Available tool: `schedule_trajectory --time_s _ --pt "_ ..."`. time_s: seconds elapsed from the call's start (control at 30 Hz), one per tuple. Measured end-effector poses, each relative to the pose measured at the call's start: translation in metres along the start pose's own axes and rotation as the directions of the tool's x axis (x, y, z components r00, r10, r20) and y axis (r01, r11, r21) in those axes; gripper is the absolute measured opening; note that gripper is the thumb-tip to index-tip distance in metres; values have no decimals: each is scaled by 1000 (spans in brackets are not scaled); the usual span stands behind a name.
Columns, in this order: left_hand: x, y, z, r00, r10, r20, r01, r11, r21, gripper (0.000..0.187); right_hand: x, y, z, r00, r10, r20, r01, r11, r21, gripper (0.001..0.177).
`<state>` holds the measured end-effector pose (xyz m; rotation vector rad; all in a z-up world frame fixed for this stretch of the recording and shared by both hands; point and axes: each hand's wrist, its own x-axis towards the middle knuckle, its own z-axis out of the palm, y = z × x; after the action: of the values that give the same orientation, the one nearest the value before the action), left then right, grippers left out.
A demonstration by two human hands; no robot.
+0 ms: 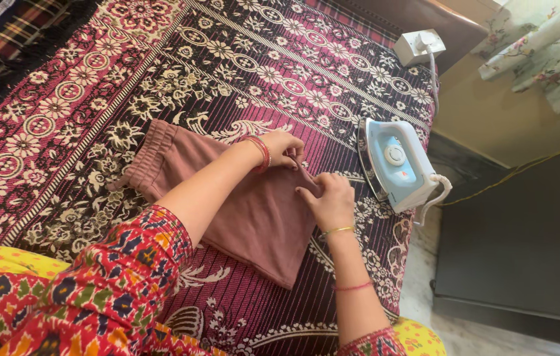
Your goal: The person irons a pair of brown shorts and a grey polo shirt on a patterned bedspread. They smooth the garments by hand, use a steam iron to press the fabric, and fold the shorts after ironing. The shirt is laid flat and ironed across the body and collar area.
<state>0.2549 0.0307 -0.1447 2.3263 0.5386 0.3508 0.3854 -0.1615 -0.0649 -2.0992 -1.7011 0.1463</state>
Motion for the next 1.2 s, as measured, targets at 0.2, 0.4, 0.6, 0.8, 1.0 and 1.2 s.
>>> schedule_trajectory --time_s 0.2,0.4,0.6,0.8,1.0,1.2 --pt "3 -4 -6 990 -60 131 54 997 52 40 1 44 16 978 116 176 -175 912 371 38" --pt "9 -1 -3 988 -91 125 78 991 104 39 -11 66 42 880 372 296 -471 594 652 29" --pt "10 5 3 977 -133 166 120 989 89 29 -25 57 46 907 387 166 -381 585 715 24" --pt "3 15 -16 987 -84 138 71 993 96 34 -34 27 42 902 418 -107 -272 743 611 21" --pt "-5 31 -14 986 -165 10 164 985 51 24 -33 1 37 860 470 -200 -370 843 391 20" --pt "-31 62 17 955 -176 -238 233 943 238 37 -43 -14 38 960 -42 -275 -9 984 -180 47"
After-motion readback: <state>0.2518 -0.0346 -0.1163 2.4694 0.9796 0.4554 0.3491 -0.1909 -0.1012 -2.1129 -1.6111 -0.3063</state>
